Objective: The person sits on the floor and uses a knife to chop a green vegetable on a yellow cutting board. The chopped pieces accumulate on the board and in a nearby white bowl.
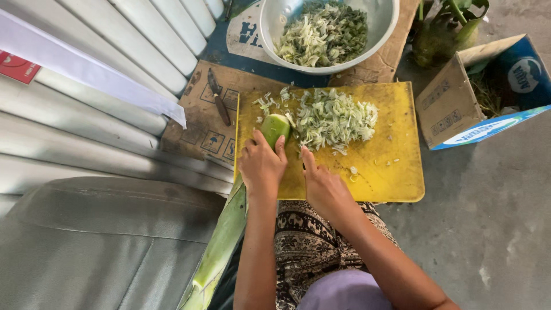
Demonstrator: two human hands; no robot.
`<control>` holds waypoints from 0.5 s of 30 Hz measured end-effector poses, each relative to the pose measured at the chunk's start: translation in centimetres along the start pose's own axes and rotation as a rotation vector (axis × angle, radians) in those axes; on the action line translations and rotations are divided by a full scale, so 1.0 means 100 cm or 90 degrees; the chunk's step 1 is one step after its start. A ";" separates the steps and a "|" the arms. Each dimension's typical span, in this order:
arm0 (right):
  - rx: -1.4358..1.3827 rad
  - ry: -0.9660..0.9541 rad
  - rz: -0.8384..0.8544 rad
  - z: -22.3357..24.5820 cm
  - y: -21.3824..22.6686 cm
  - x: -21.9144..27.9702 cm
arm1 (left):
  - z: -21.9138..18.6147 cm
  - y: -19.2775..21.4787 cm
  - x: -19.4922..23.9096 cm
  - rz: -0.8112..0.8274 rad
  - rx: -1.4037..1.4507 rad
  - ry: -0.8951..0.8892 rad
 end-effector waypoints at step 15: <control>-0.046 -0.035 0.034 -0.025 0.035 -0.008 | -0.012 0.010 0.017 -0.021 -0.014 -0.035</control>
Point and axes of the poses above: each hand's wrist, its own x-axis away from the middle knuckle, its own y-axis out of the back of the hand, z = x × y, the point moved 7 cm from there along -x, towards the middle knuckle, and after that the axes turned 3 degrees about y, right-handed, at the moved point
